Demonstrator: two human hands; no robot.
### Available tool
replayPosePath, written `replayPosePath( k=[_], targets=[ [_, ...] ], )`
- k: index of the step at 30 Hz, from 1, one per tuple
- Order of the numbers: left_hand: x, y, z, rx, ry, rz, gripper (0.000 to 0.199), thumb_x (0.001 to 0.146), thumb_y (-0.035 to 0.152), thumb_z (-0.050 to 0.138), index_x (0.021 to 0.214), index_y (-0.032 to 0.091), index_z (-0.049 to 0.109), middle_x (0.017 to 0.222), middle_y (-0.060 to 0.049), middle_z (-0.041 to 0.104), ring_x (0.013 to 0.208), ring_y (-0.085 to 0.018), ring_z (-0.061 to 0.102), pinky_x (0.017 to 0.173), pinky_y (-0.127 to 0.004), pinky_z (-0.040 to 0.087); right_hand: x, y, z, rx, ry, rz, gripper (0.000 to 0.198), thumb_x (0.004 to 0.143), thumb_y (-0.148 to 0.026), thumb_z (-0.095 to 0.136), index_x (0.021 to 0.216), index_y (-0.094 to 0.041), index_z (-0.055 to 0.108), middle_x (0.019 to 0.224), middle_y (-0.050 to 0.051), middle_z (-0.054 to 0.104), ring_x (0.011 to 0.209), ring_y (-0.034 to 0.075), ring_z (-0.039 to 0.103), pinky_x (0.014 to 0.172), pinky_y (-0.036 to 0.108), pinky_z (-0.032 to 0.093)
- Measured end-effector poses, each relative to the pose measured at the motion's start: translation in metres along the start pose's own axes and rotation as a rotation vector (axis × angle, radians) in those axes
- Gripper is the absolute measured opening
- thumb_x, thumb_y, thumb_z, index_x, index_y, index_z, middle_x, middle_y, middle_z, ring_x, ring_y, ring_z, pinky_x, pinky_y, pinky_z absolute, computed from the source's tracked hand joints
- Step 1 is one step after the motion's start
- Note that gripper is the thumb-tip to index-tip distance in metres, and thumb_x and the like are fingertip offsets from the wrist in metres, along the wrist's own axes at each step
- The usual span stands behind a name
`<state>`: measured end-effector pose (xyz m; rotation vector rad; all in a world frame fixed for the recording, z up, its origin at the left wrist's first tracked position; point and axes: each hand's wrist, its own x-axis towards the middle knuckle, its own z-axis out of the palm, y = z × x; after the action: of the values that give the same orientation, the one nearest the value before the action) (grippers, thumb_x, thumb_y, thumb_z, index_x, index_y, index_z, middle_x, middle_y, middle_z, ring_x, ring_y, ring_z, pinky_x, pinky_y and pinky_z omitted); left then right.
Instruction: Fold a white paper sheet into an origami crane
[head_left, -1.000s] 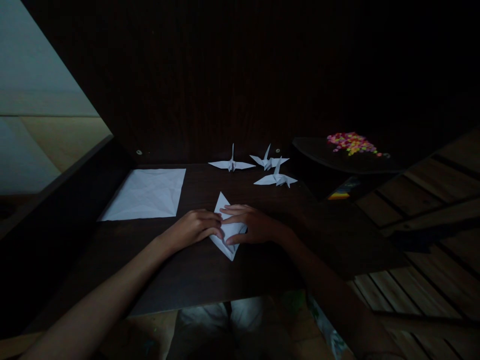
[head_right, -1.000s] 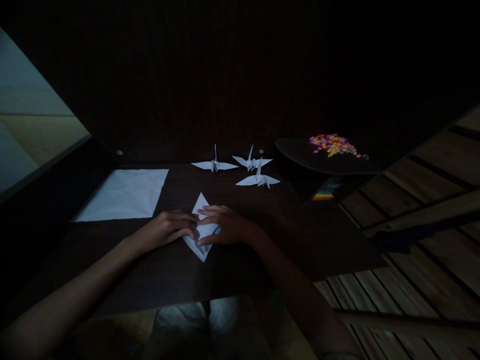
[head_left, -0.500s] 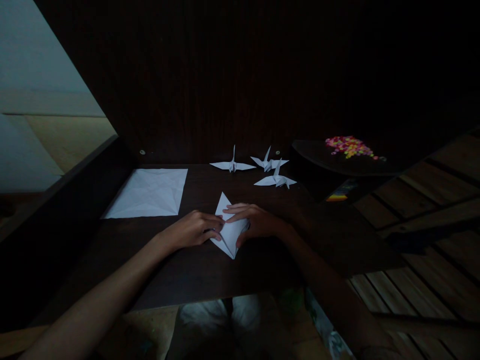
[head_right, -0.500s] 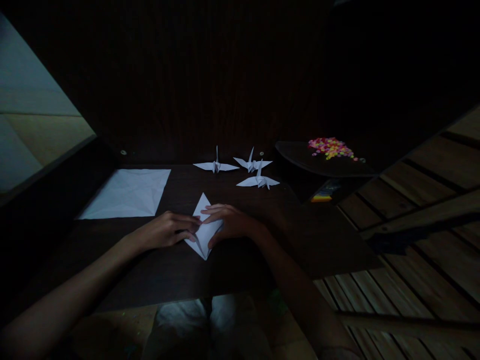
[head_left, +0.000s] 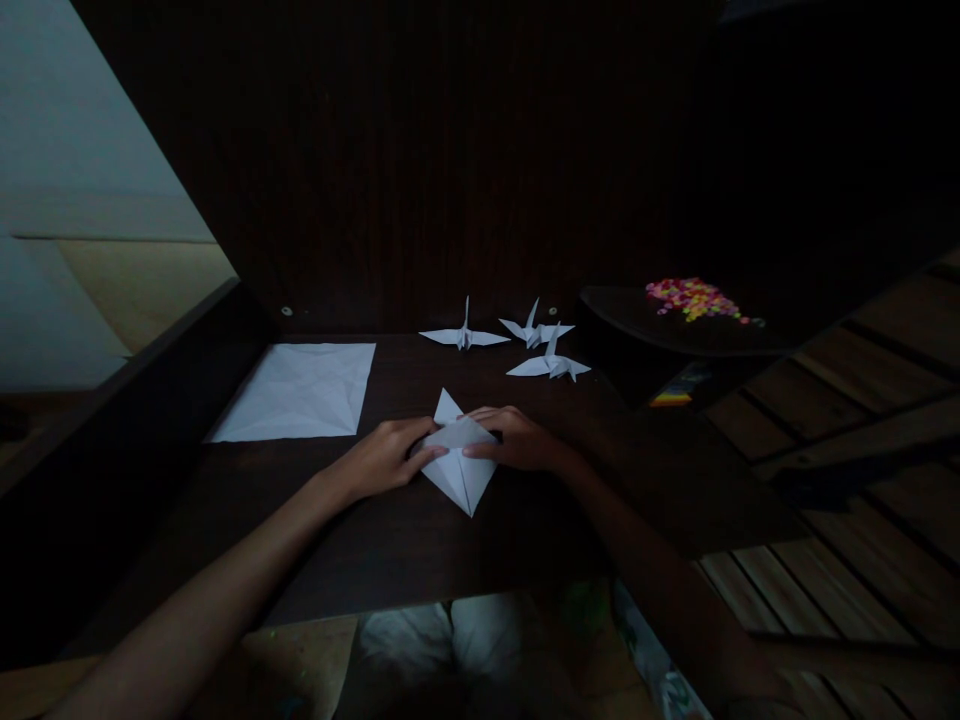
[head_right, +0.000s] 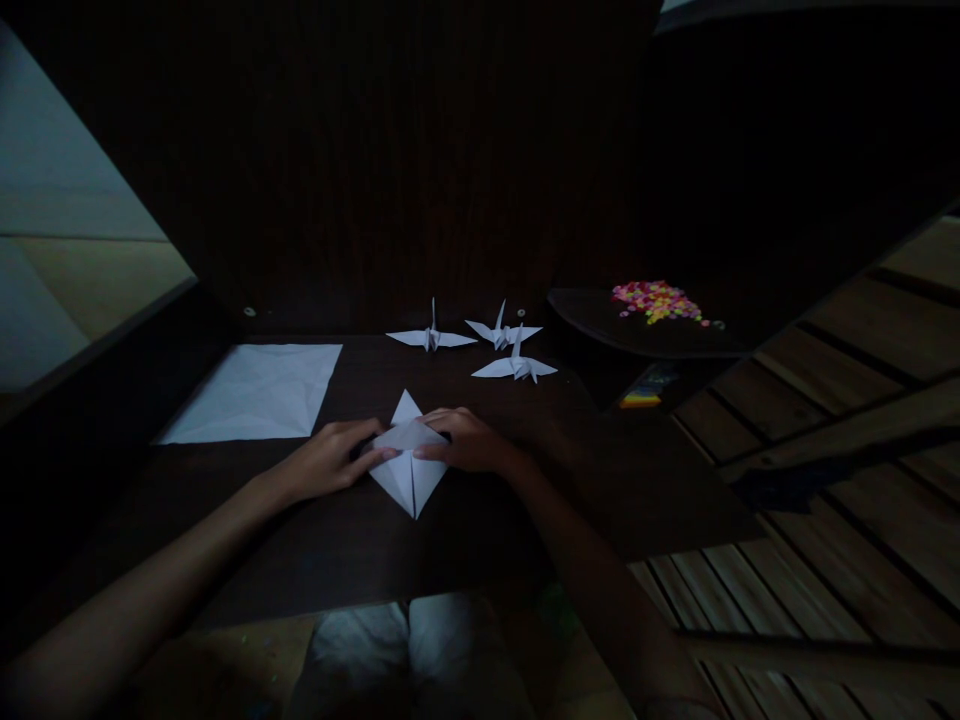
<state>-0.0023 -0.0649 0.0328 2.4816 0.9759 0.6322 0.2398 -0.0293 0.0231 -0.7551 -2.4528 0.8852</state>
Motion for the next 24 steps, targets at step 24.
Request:
replayPosePath(
  k=[24],
  targets=[
    [0.0021,-0.0057,0.0078,0.072,-0.025,0.121,0.014,0.078,0.01,0.058,0.089,0.016,0.063,0.103,-0.009,0.067,0.096,-0.021,0.06,0.086,-0.035,0.049,0.0001,0.004,0.0017,-0.126,-0.003,-0.043,0.019,0.067,-0.015,0.076,0.085,-0.02,0.074,0.098,0.004,0.065,0.091,0.019,0.058,0.084,0.035,0.044]
  ],
)
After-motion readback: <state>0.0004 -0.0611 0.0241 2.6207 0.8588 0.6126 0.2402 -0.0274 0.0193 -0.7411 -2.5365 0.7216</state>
